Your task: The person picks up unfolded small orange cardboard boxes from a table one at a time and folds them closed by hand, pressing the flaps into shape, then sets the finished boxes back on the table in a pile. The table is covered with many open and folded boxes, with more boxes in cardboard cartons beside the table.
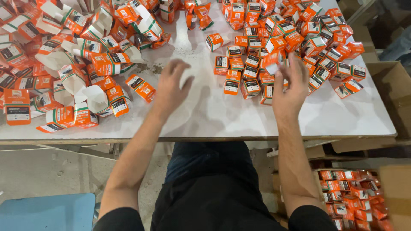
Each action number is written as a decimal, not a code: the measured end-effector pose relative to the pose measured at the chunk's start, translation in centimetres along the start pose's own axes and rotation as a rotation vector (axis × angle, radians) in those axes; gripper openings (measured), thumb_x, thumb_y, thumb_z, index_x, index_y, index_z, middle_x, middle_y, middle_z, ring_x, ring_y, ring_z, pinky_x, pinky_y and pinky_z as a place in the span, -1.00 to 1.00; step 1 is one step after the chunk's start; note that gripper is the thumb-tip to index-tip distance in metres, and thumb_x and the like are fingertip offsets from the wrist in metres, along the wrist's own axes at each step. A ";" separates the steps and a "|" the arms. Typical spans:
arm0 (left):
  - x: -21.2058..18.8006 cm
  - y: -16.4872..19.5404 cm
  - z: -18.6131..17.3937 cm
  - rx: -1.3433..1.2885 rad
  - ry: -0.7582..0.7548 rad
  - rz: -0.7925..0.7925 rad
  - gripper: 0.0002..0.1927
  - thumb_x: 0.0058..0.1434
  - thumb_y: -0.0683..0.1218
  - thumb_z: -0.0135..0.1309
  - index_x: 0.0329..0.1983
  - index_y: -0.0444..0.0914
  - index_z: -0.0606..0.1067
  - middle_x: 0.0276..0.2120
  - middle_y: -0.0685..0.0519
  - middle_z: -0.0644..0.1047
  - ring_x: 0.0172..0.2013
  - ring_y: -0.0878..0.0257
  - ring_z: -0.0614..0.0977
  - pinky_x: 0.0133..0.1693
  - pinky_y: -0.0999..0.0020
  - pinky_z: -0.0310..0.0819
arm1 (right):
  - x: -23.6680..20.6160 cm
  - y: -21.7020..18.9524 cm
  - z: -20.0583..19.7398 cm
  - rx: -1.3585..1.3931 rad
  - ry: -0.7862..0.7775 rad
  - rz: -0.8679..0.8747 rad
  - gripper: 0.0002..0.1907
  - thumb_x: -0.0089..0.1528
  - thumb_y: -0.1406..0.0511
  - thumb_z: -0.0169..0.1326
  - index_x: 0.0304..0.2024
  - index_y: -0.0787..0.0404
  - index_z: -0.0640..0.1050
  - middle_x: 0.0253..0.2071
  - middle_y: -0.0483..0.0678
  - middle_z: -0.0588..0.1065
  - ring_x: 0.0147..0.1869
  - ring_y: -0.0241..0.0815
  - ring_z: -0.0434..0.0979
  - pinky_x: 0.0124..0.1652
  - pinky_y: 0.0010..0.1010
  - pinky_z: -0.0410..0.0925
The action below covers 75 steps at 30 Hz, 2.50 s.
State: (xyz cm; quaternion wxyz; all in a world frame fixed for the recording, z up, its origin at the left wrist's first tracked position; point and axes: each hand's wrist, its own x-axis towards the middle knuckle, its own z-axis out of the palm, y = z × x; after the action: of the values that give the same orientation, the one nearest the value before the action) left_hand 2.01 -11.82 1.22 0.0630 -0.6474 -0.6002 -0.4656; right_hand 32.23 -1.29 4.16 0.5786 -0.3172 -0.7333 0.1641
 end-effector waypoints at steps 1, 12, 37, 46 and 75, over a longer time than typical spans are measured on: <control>1.8 -1.6 0.1 0.080 0.021 -0.026 -0.62 0.26 -0.15 0.29 0.11 -0.25 0.47 0.08 -0.12 0.44 0.11 -0.12 0.51 0.13 0.04 0.45 | 0.3 -0.2 0.1 0.020 0.013 -0.066 -0.59 0.32 0.49 0.06 0.23 0.38 0.41 0.25 0.29 0.24 0.23 0.11 0.43 0.09 -0.28 0.45; 9.3 -8.6 3.7 0.627 -0.097 -0.085 -0.75 0.13 -0.13 0.23 -0.11 -0.26 0.61 -0.12 -0.12 0.58 -0.06 -0.12 0.60 -0.09 0.08 0.56 | -8.8 -3.6 5.2 0.053 -0.510 -0.144 -0.80 0.29 0.42 0.17 -0.02 0.27 0.61 0.03 0.03 0.58 0.10 0.05 0.61 0.07 -0.25 0.47; -10.0 -0.5 -3.7 0.519 0.019 -0.246 -0.45 0.01 0.06 0.31 0.06 -0.19 0.52 -0.10 -0.10 0.44 0.00 -0.08 0.42 0.03 -0.06 0.33 | -10.8 -3.2 11.4 -0.171 -0.655 -0.357 -0.55 0.17 0.36 0.15 0.11 0.41 0.49 0.10 0.17 0.42 0.22 0.20 0.38 0.16 0.01 0.27; -6.7 2.2 -1.5 0.167 0.075 -0.150 -0.39 -0.01 -0.13 0.39 0.16 -0.20 0.51 0.05 0.03 0.53 0.02 -0.03 0.43 0.10 0.01 0.32 | -11.1 -1.5 8.0 0.036 -0.518 -0.020 -0.88 0.32 0.39 0.09 -0.10 0.27 0.55 -0.24 0.04 0.58 -0.18 -0.03 0.57 -0.17 -0.25 0.42; -10.0 7.1 0.8 0.055 0.104 0.180 -0.71 -0.01 -0.27 0.28 -0.18 -0.26 0.55 0.02 -0.05 0.52 0.09 -0.05 0.58 0.05 0.10 0.54 | -8.7 -3.3 5.8 0.038 -0.529 0.327 -0.76 0.32 0.34 0.08 0.03 0.20 0.43 -0.46 0.12 0.55 -0.48 0.15 0.55 -0.42 -0.08 0.37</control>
State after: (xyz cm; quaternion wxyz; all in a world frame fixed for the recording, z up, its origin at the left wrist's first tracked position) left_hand 9.90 -20.46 -2.61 0.1533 -0.6716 -0.5479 -0.4746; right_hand 26.96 -8.72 -1.87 0.3395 -0.3664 -0.7945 0.3454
